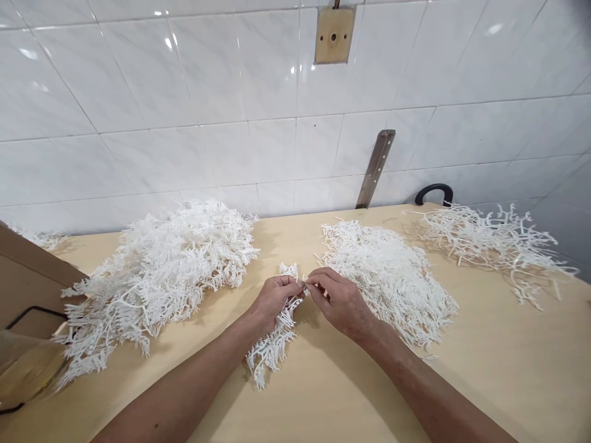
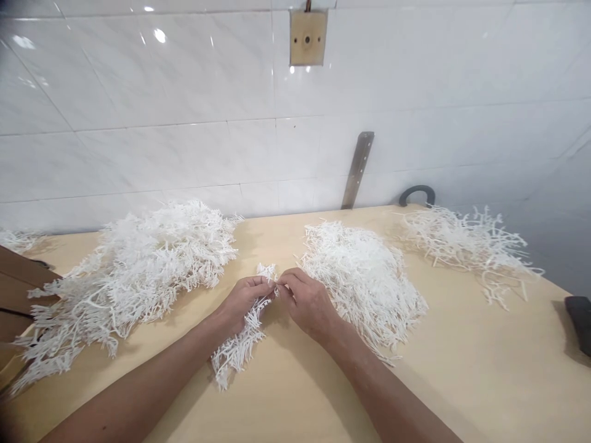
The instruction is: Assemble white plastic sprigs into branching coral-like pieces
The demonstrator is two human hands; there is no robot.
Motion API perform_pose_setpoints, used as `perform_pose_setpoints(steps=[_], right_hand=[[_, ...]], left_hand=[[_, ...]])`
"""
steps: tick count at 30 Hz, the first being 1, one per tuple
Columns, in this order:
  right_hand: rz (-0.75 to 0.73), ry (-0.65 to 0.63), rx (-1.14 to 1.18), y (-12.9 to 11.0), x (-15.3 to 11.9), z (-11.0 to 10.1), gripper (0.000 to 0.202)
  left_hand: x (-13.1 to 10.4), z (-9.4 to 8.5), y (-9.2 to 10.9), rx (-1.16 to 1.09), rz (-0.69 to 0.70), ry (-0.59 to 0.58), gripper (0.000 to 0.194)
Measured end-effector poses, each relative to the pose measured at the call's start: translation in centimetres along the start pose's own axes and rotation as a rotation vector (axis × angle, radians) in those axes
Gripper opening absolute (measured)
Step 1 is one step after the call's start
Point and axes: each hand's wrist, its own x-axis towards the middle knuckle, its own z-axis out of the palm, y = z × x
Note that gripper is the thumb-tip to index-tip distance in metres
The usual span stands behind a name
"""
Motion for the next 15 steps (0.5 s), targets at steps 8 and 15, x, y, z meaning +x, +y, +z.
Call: perform_pose_setpoints(steps=[8, 15], right_hand=[[0.052, -0.137, -0.064, 0.3, -0.3, 0.3, 0.014], [0.105, -0.173, 0.063, 1.0, -0.5, -0.1, 0.012]], left_hand=[[-0.1, 0.1, -0.1, 0.081, -0.007, -0.013, 0.043], [-0.1, 0.0, 0.0, 0.081, -0.027, -0.011, 0.041]])
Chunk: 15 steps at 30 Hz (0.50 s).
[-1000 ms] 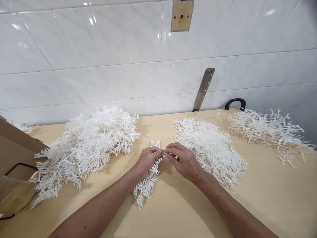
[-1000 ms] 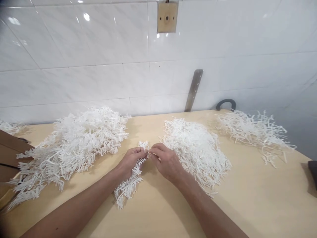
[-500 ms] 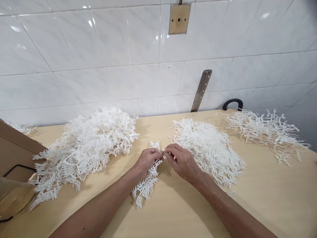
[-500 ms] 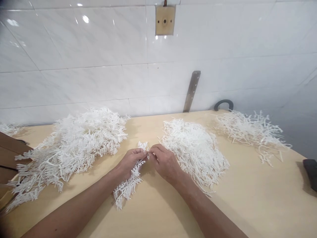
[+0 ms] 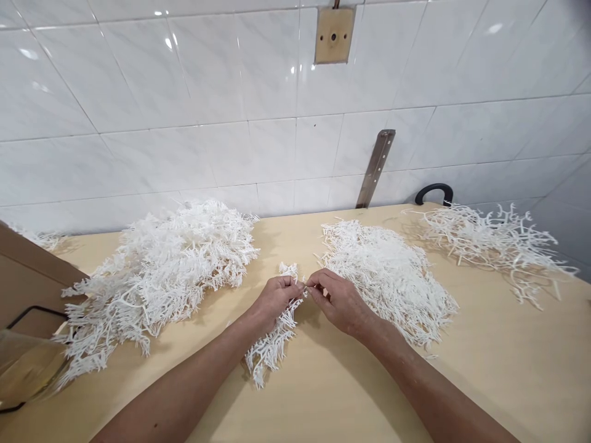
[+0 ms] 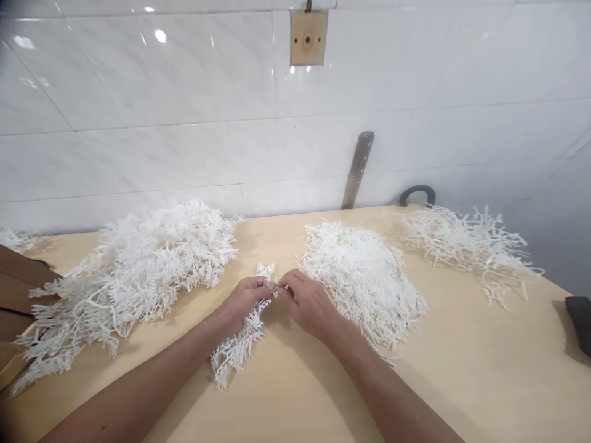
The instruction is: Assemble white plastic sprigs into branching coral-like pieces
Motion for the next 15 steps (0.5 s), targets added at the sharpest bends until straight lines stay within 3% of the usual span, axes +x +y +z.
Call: perform_pose_setpoints(steps=[15], right_hand=[[0.14, -0.12, -0.095, -0.77, -0.05, 0.08, 0.012]], left_hand=[[-0.1, 0.27, -0.12, 0.235, 0.148, -0.018, 0.039]])
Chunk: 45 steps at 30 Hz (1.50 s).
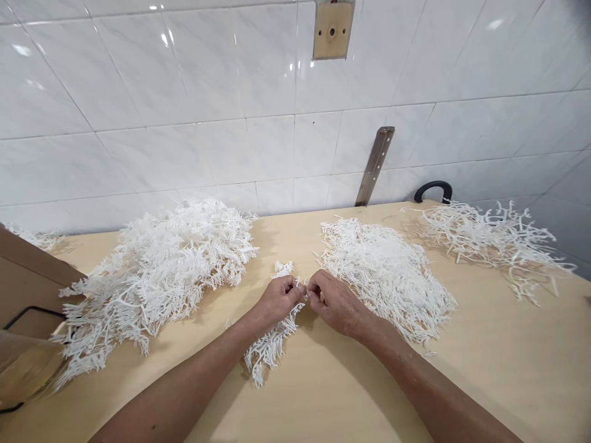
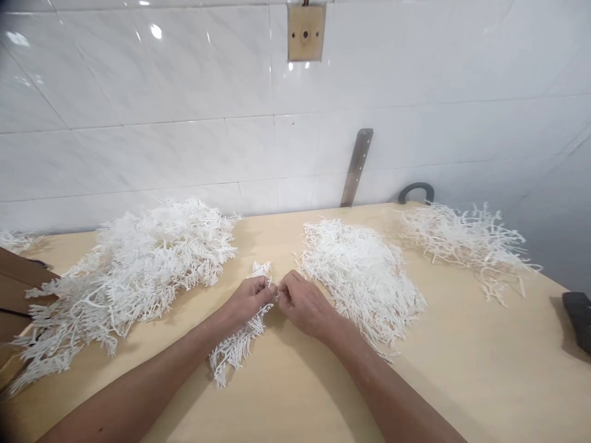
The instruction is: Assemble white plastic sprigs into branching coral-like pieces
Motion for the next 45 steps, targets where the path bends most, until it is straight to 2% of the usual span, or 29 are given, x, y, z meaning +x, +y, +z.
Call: perform_pose_setpoints(steps=[4, 8, 10, 15, 19, 22, 27, 30, 35, 37, 39, 41, 45], right_hand=[[0.034, 0.021, -0.004, 0.0, 0.0, 0.5, 0.012], [0.162, 0.011, 0.145, -0.3, 0.0, 1.3, 0.01], [0.208, 0.033, 0.144, -0.5, 0.0, 1.8, 0.01], [0.121, 0.177, -0.043, -0.8, 0.4, 2.4, 0.015], [0.081, 0.15, 0.04, -0.7, 0.3, 2.0, 0.011], [0.067, 0.165, 0.044, -0.6, 0.1, 1.8, 0.009], [0.03, 0.152, 0.028, -0.6, 0.0, 2.0, 0.012], [0.125, 0.079, 0.001, -0.9, 0.1, 2.2, 0.013], [0.447, -0.015, 0.133, -1.2, 0.6, 2.3, 0.01], [0.547, -0.01, 0.187, -0.8, 0.9, 2.0, 0.011], [0.612, 0.026, 0.184, -0.3, 1.0, 1.5, 0.011], [0.622, 0.099, 0.115, 0.4, 1.1, 0.7, 0.009], [0.527, 0.311, -0.123, 2.2, 1.0, -1.3, 0.007]], left_hand=[[0.0, -0.2, 0.0, 0.051, 0.038, -0.004, 0.041], [0.3, -0.2, -0.5, 0.089, 0.055, 0.034, 0.037], [0.6, -0.2, -0.9, 0.124, 0.062, 0.061, 0.034], [0.8, -0.1, -1.3, 0.113, 0.057, 0.096, 0.031], [0.5, -0.3, -0.9, 0.019, 0.005, 0.084, 0.031], [0.6, -0.4, -0.8, 0.007, 0.019, 0.083, 0.032], [0.6, -0.4, -1.0, 0.22, 0.072, 0.131, 0.034], [0.4, -0.3, -1.3, 0.447, 0.147, 0.151, 0.03], [0.0, 0.0, -1.5, 0.627, 0.302, 0.159, 0.023], [0.0, 0.0, -1.4, 0.604, 0.356, 0.175, 0.022], [0.0, -0.1, -1.2, 0.508, 0.343, 0.201, 0.024], [0.2, -0.2, -1.0, 0.331, 0.256, 0.21, 0.029], [0.6, -0.6, -0.8, -0.01, 0.023, 0.156, 0.038]])
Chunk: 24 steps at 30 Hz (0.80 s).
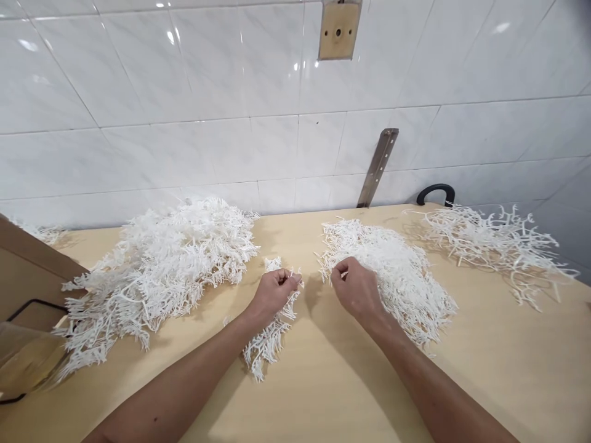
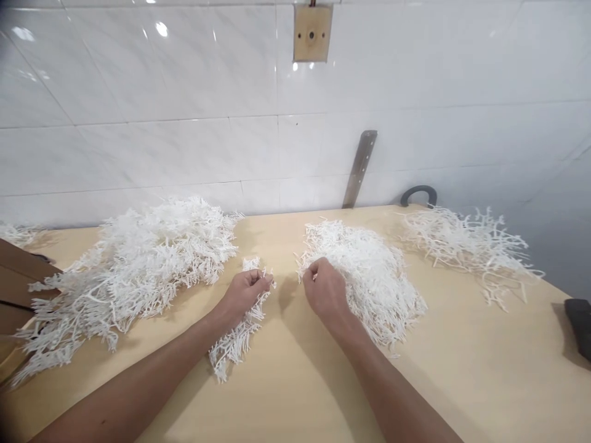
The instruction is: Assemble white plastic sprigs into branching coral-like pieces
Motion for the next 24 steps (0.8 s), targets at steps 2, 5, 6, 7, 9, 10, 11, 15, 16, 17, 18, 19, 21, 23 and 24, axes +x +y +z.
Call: perform_pose_setpoints(steps=[2, 5, 6, 7, 9, 10, 11, 15, 16, 17, 18, 19, 21, 23, 24], right_hand=[[-0.057, 0.109, -0.065, 0.9, 0.6, -0.5, 0.004], [-0.187, 0.203, -0.098, 1.6, 0.8, -0.6, 0.014], [-0.244, 0.2, -0.059, 1.5, 0.7, -0.4, 0.016], [-0.302, 0.169, 0.009, 1.2, 0.4, -0.2, 0.017], [-0.409, 0.05, 0.195, 0.2, -0.5, 0.3, 0.016], [-0.439, -0.037, 0.271, -0.5, -1.0, 0.6, 0.015], [-0.449, -0.092, 0.315, -1.1, -1.5, 0.8, 0.015], [-0.394, -0.225, 0.428, -2.6, -2.9, 1.4, 0.02], [-0.36, -0.244, 0.45, -2.7, -3.1, 1.5, 0.022], [-0.322, -0.259, 0.467, -2.7, -3.1, 1.5, 0.023], [-0.279, -0.27, 0.478, -2.7, -3.2, 1.5, 0.023], [-0.236, -0.277, 0.485, -2.6, -3.2, 1.5, 0.024], [-0.158, -0.299, 0.495, -2.5, -3.1, 1.5, 0.025], [-0.097, -0.342, 0.512, -2.4, -3.0, 1.4, 0.027], [-0.072, -0.374, 0.525, -2.4, -2.9, 1.4, 0.029]], left_hand=[[0.2, -0.2, 0.0, -0.07, -0.07, 0.0, 0.041], [0.4, -0.4, 0.0, -0.121, -0.099, 0.01, 0.043], [0.4, -0.5, 0.0, -0.131, -0.102, 0.01, 0.043], [0.5, -0.5, -0.1, -0.139, -0.104, 0.008, 0.043], [0.6, -0.5, -0.2, -0.159, -0.102, 0.0, 0.042], [0.6, -0.5, -0.3, -0.171, -0.101, -0.008, 0.042], [0.6, -0.5, -0.3, -0.184, -0.101, -0.016, 0.042], [0.6, -0.4, -0.4, -0.221, -0.107, -0.05, 0.041], [0.5, -0.4, -0.4, -0.229, -0.104, -0.057, 0.041], [0.5, -0.3, -0.4, -0.238, -0.099, -0.061, 0.041], [0.4, -0.2, -0.3, -0.246, -0.094, -0.062, 0.041], [0.4, -0.1, -0.3, -0.25, -0.088, -0.06, 0.042], [0.3, 0.0, -0.3, -0.239, -0.074, -0.05, 0.042], [0.3, 0.1, -0.3, -0.204, -0.048, -0.036, 0.04], [0.3, 0.2, -0.4, -0.182, -0.027, -0.027, 0.038]])
